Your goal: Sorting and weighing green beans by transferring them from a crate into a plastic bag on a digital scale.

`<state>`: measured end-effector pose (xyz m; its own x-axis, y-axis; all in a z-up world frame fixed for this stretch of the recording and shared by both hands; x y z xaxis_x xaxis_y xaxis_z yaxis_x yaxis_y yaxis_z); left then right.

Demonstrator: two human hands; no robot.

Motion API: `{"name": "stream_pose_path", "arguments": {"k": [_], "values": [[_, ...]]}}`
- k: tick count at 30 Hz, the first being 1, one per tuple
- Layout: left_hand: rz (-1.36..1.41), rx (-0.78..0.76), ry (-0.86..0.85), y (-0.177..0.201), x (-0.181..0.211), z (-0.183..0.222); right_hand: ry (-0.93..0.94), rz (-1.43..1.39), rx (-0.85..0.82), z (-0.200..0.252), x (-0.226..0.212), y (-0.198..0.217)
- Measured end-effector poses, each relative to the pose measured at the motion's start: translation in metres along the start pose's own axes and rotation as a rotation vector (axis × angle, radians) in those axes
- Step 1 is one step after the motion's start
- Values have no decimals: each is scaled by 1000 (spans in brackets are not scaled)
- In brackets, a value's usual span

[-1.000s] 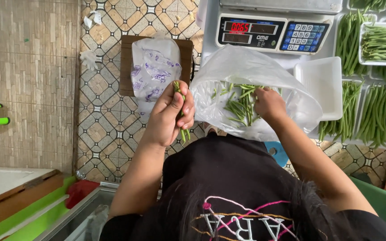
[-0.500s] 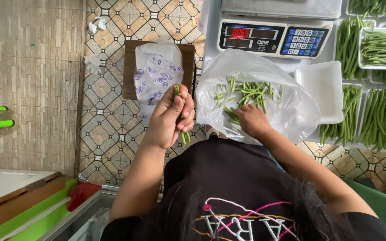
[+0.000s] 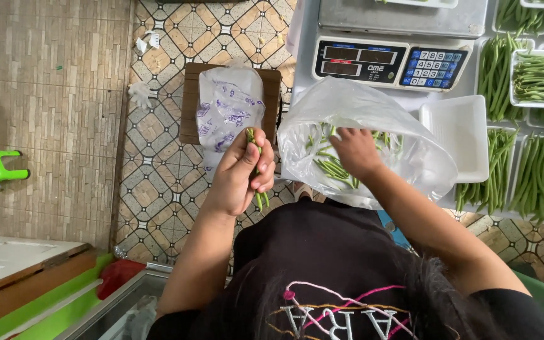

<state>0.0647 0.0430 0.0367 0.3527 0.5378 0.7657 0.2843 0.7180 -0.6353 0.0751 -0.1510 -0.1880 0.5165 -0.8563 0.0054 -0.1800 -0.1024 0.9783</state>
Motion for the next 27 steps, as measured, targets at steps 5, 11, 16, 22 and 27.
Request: {"name": "stream_pose_path", "arguments": {"k": [5, 11, 16, 22, 27], "values": [[8, 31, 0, 3, 4, 7, 121, -27, -148, -17, -70, 29], [-6, 56, -18, 13, 11, 10, -24, -201, -92, 11, -28, -4], [15, 46, -16, 12, 4, 11, -513, -30, -300, 57, 46, -73], [32, 14, 12, 2, 0, 4, -282, -363, -304, 9, -47, 0], [33, -1, 9, -1, 1, 3, -61, -348, -271, 16, -54, 1]]}}
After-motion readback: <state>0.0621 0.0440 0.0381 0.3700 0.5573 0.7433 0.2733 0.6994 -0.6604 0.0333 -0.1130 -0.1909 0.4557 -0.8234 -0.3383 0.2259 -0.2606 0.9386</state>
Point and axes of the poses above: each hand's wrist, its own z-axis away from the middle knuckle, its own y-axis out of the back of the hand, x = y × z, the point moved 10 cm from there along -z, towards the middle knuckle, and after that the axes turned 1 degree about x, right-handed, at the moved point
